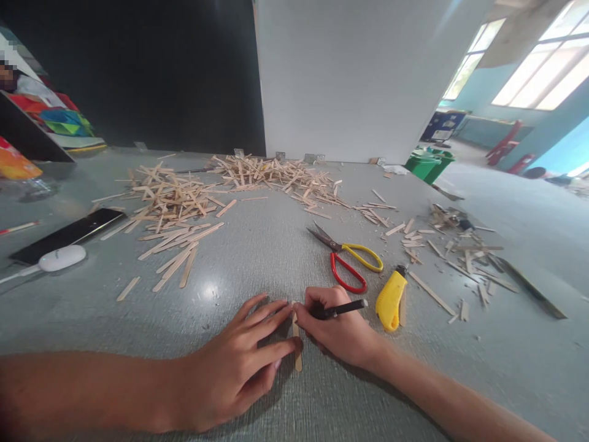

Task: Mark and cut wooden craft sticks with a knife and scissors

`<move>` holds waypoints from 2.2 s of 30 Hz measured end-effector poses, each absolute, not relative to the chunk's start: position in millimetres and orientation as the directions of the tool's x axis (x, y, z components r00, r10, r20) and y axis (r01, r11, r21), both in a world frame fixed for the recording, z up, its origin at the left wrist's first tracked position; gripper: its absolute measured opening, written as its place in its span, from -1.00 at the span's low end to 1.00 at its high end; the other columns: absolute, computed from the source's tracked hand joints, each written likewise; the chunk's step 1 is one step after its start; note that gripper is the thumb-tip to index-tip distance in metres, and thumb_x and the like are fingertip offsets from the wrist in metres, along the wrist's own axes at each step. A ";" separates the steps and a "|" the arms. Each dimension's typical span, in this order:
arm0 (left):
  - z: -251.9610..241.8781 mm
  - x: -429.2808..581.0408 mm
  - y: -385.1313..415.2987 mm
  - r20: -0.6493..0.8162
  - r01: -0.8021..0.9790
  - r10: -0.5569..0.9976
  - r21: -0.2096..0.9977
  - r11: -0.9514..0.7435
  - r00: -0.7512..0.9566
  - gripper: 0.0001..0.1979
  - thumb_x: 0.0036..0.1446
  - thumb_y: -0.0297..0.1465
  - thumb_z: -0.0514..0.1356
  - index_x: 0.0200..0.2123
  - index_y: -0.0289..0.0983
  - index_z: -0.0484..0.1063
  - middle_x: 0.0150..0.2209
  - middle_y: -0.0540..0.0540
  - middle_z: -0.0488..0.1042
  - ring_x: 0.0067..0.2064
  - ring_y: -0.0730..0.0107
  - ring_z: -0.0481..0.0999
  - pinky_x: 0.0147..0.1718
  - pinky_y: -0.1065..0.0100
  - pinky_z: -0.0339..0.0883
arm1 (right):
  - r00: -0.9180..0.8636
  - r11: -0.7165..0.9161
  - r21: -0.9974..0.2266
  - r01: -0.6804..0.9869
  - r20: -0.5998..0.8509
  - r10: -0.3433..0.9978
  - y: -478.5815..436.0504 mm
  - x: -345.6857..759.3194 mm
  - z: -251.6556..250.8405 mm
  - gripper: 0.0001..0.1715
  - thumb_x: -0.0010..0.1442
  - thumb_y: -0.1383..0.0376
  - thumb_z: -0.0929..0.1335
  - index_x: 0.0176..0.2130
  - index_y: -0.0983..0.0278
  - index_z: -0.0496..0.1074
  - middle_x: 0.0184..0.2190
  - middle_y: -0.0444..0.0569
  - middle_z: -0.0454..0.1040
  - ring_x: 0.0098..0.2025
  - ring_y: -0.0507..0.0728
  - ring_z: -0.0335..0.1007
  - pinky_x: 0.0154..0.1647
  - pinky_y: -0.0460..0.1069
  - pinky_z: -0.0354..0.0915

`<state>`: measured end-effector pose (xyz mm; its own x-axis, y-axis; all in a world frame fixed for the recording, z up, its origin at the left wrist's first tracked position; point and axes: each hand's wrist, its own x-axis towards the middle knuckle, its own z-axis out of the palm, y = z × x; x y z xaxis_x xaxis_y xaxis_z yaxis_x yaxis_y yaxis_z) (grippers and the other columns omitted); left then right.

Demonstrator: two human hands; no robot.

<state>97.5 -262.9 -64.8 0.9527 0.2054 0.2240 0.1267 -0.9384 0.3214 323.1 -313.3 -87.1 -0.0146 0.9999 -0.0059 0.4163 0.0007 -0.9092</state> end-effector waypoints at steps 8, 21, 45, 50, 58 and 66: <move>-67.4 98.4 -261.9 0.290 0.103 0.207 0.337 -0.936 0.934 -0.68 0.39 -0.48 0.04 0.10 -0.27 0.48 0.19 -0.32 0.46 0.31 -0.01 0.36 0.32 -0.15 0.16 | -0.023 -0.007 -0.921 0.391 -0.017 1.000 -314.9 323.7 -89.4 -0.53 0.34 0.19 0.39 -0.52 0.18 0.16 -0.72 -0.29 0.24 -0.72 -0.06 0.12 -0.71 -0.15 0.00; -70.6 96.3 -261.1 0.210 0.103 0.181 0.334 -0.937 0.961 -0.65 0.42 -0.48 0.00 0.17 -0.25 0.43 0.28 -0.37 0.38 0.39 -0.09 0.26 0.33 -0.28 0.10 | -0.023 -0.018 -0.927 0.375 -0.028 0.999 -314.3 323.8 -89.6 -0.54 0.33 0.19 0.39 -0.52 0.17 0.16 -0.72 -0.30 0.23 -0.73 -0.06 0.12 -0.73 -0.15 -0.01; -71.3 96.3 -261.9 0.163 0.123 0.182 0.316 -0.941 0.970 -0.69 0.32 -0.52 0.08 0.09 -0.30 0.42 0.33 -0.38 0.34 0.39 -0.12 0.25 0.34 -0.28 0.06 | -0.021 0.018 -0.899 0.438 0.010 1.000 -313.2 321.6 -86.1 -0.54 0.26 0.25 0.39 -0.56 0.17 0.12 -0.70 -0.30 0.16 -0.68 -0.06 0.08 -0.70 -0.13 -0.04; -74.0 95.8 -261.8 0.205 0.109 0.174 0.292 -0.950 0.963 -0.69 0.31 -0.50 0.11 0.09 -0.32 0.43 0.31 -0.41 0.35 0.38 -0.14 0.27 0.33 -0.26 0.06 | -0.032 0.001 -0.908 0.420 -0.014 0.999 -313.8 322.5 -86.7 -0.54 0.30 0.23 0.37 -0.55 0.17 0.14 -0.71 -0.29 0.19 -0.69 -0.04 0.11 -0.70 -0.13 -0.01; -75.7 95.0 -262.5 0.228 0.117 0.185 0.284 -0.952 0.956 -0.70 0.28 -0.51 0.13 0.06 -0.29 0.44 0.33 -0.37 0.35 0.38 -0.09 0.28 0.35 -0.19 0.05 | -0.025 -0.008 -0.912 0.410 -0.020 0.999 -313.8 322.4 -86.7 -0.53 0.30 0.25 0.38 -0.55 0.17 0.13 -0.72 -0.30 0.18 -0.70 -0.06 0.11 -0.70 -0.14 0.00; -73.5 95.5 -262.3 0.188 0.120 0.180 0.292 -0.949 0.966 -0.71 0.30 -0.52 0.10 0.05 -0.29 0.43 0.33 -0.38 0.34 0.39 -0.11 0.25 0.33 -0.23 0.08 | -0.035 -0.020 -0.923 0.383 -0.036 0.999 -315.7 322.0 -85.2 -0.54 0.33 0.25 0.34 -0.55 0.17 0.14 -0.74 -0.30 0.21 -0.72 -0.06 0.13 -0.71 -0.15 0.02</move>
<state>95.5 -262.3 -73.5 0.9655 0.1803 0.1878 0.1204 -0.9489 0.2915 322.0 -315.7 -85.2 -0.0348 0.9988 -0.0357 0.3834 -0.0197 -0.9234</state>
